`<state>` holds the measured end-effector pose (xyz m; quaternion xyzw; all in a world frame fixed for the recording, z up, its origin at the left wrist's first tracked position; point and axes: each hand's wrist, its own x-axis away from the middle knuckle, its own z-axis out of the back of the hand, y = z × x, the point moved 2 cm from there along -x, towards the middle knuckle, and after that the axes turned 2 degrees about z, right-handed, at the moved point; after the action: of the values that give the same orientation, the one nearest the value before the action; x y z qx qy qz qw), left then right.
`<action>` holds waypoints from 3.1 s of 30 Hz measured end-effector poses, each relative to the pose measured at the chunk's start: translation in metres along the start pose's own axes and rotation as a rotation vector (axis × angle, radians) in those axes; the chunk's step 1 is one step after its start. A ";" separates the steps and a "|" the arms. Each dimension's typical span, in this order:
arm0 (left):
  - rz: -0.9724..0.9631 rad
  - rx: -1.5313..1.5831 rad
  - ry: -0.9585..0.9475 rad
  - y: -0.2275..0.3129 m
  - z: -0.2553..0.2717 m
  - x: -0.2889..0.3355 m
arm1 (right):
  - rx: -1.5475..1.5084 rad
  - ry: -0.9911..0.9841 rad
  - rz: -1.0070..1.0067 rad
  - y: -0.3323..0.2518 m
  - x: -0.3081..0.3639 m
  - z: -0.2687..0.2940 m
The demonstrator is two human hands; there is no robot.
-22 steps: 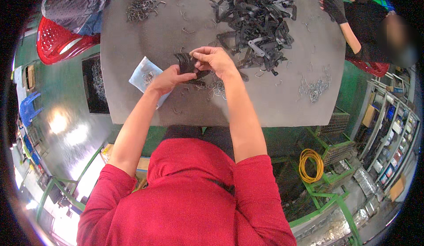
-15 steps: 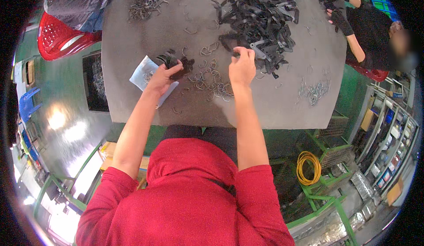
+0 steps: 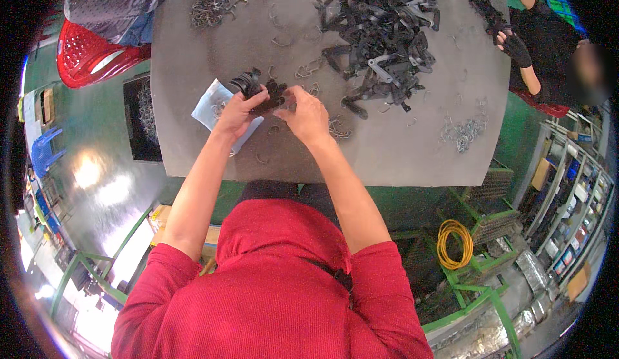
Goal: The person stands at a table and uses their hands to pick up and group black metal clips from a large pile, placing them into smaller stacks.
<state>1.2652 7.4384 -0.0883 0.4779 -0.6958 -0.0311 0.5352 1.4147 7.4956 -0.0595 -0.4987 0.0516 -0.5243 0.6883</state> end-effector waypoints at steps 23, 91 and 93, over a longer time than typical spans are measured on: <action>-0.099 0.001 0.026 -0.008 -0.001 -0.002 | 0.181 0.237 0.220 0.005 0.007 -0.001; 0.126 -0.160 -0.209 -0.038 -0.058 0.005 | -0.783 -0.648 -0.249 0.045 -0.050 0.061; 0.128 -0.224 -0.218 -0.041 -0.051 0.005 | -0.726 -0.519 -0.202 0.045 -0.050 0.059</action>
<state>1.3310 7.4370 -0.0857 0.3638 -0.7711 -0.1262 0.5072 1.4573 7.5696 -0.0859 -0.8251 0.0091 -0.3946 0.4043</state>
